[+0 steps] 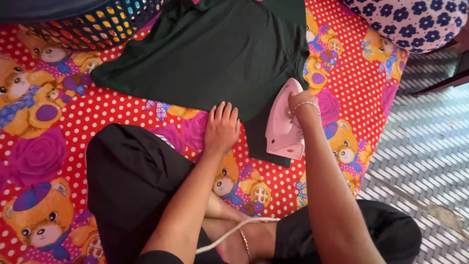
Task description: The person irons a dark green t-shirt laid out on a colorful bedspread. They use a pink iron to smooth the front, sleeves, and back of the shirt, adjusting the fabric with their hands between passes.
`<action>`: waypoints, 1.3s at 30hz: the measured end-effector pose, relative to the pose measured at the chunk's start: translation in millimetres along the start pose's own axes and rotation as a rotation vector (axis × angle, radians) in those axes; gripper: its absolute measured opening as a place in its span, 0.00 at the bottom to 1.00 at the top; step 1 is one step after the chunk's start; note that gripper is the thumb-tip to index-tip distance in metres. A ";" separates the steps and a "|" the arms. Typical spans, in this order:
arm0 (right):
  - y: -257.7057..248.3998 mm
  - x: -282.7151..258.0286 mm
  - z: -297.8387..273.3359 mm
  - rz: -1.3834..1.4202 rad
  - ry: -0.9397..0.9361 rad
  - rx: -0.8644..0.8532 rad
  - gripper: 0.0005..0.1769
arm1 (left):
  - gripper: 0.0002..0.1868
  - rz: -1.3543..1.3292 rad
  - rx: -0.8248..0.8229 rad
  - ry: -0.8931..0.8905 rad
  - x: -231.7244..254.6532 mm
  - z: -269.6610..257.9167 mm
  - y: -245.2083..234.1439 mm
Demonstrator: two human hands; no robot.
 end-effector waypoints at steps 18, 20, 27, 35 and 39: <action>-8.0 -19.7 -33.9 0.126 0.043 -0.053 0.28 | 0.20 -0.021 0.017 0.002 0.8 1.3 -3.3; -7.3 -20.8 -18.9 0.118 0.030 -0.031 0.29 | 0.20 -0.017 0.004 0.009 1.4 0.8 -6.1; 18.4 -13.8 -53.3 0.064 -0.048 -0.078 0.28 | 0.20 -0.019 0.002 -0.002 1.3 0.7 -4.5; 24.6 -13.1 -57.6 0.101 -0.023 -0.077 0.28 | 0.20 -0.023 0.001 -0.001 1.5 0.9 -4.1; 17.6 -23.4 -12.0 0.062 -0.054 -0.027 0.27 | 0.20 -0.021 -0.018 0.000 1.8 2.2 -7.8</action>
Point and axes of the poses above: each hand's wrist, its own z-axis towards the middle knuckle, its own y-axis out of the palm, x = y × z, the point moved 6 cm from there along z, towards the middle knuckle, and after that the axes turned 5 degrees about -y, right-handed, at the moved point
